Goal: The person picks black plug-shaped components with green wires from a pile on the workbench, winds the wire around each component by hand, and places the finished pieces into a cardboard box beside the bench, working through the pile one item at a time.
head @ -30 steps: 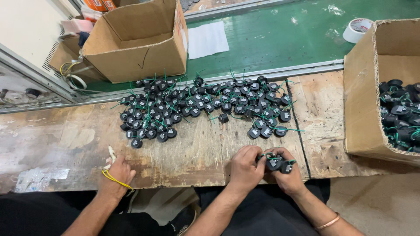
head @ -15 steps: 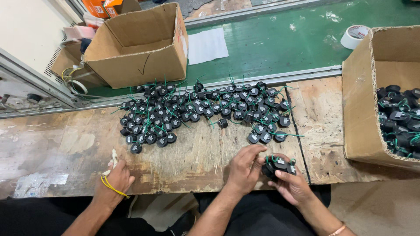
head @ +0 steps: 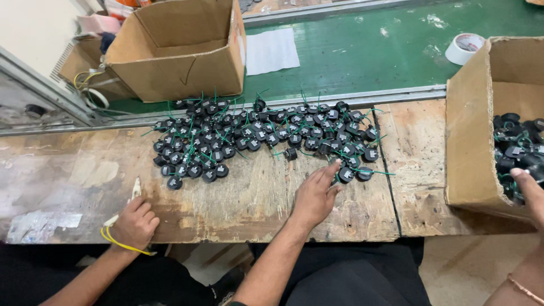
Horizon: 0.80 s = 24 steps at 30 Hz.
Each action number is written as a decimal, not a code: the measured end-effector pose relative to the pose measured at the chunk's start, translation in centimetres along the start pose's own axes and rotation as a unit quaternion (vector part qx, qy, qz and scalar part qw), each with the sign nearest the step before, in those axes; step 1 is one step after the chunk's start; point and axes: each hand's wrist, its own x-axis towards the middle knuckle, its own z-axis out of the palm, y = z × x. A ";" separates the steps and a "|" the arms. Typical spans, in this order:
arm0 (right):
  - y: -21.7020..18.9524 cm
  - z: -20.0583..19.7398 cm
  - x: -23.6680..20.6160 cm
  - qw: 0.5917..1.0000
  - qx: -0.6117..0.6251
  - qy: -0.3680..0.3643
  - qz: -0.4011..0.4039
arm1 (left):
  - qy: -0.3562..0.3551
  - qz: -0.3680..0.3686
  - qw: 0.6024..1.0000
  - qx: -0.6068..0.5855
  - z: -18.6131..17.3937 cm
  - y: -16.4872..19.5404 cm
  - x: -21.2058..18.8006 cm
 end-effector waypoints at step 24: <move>-17.2 18.3 -13.3 0.895 0.258 -0.363 -0.017 | -0.005 -0.058 0.962 -0.267 -2.3 0.6 -5.0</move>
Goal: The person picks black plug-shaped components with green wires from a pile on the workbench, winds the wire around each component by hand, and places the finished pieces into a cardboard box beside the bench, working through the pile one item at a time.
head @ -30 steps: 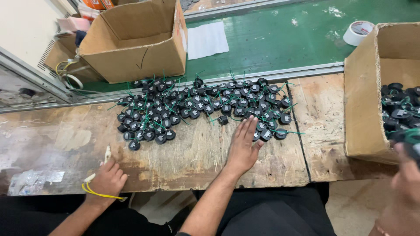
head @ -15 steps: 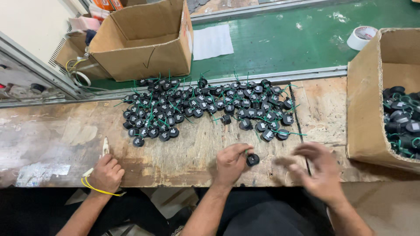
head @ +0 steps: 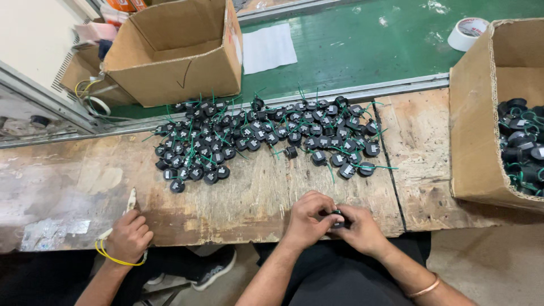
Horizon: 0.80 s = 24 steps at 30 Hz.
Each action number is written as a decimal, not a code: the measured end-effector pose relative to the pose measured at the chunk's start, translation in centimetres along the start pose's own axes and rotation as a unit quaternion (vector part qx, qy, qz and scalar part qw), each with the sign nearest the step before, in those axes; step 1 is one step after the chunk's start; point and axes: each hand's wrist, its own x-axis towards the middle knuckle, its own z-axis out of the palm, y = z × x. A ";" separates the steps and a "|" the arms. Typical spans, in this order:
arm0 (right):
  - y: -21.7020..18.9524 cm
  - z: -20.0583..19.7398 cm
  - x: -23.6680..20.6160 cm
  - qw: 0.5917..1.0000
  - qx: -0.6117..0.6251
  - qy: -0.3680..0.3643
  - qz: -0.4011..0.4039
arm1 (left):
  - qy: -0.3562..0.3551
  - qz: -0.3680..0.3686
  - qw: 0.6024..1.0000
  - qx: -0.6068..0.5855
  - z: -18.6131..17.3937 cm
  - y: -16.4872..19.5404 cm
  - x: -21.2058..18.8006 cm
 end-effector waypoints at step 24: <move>-1.7 -1.2 0.3 0.960 0.279 0.019 -0.002 | 0.076 0.043 0.922 0.376 -2.9 -1.3 5.7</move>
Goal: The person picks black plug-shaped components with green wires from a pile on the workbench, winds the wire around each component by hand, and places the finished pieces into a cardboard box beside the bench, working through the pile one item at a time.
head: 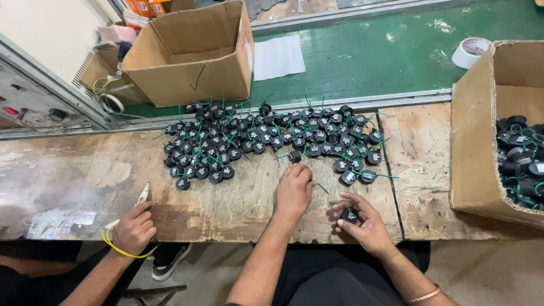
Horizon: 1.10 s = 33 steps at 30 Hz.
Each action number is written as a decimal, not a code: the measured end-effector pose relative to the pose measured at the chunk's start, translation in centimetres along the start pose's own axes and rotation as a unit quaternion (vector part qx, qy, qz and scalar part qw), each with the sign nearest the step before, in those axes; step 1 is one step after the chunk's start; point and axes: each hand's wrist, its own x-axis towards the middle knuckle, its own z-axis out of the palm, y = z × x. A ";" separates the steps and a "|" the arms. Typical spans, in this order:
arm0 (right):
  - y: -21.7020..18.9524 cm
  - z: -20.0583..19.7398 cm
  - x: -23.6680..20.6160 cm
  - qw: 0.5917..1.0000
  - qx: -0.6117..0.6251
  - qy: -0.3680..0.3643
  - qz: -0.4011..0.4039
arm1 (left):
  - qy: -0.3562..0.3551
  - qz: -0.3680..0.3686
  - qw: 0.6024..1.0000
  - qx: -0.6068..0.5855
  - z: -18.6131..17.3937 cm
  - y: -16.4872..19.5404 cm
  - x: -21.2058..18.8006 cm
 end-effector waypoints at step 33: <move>-0.4 0.4 -0.5 0.997 -0.004 -0.051 -0.051 | 0.051 -0.166 0.915 -0.364 -0.3 1.7 -1.9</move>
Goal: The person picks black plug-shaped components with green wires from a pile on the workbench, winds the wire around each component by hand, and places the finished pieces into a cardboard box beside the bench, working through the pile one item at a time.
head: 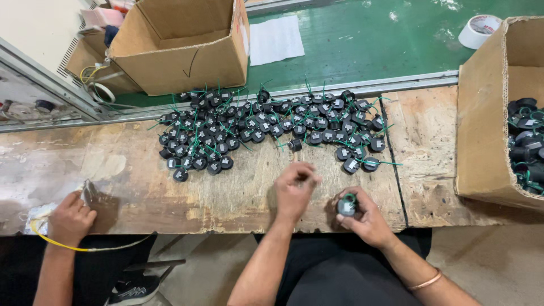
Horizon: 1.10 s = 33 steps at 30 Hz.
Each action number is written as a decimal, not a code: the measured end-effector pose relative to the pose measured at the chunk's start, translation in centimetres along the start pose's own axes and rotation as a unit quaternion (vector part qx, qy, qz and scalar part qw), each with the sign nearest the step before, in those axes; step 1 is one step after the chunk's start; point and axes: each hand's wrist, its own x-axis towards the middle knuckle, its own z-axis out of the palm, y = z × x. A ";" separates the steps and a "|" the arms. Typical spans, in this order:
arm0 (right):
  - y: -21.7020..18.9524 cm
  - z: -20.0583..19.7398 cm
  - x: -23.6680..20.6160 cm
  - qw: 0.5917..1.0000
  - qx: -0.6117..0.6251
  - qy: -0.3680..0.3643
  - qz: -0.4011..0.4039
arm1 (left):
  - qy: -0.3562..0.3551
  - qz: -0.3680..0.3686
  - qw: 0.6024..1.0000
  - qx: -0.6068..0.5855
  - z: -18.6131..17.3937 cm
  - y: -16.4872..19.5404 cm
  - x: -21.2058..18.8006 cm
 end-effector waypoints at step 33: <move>-0.1 -1.6 0.8 0.977 -0.161 -0.129 -0.053 | -0.205 0.258 0.940 0.084 -0.7 2.5 -2.8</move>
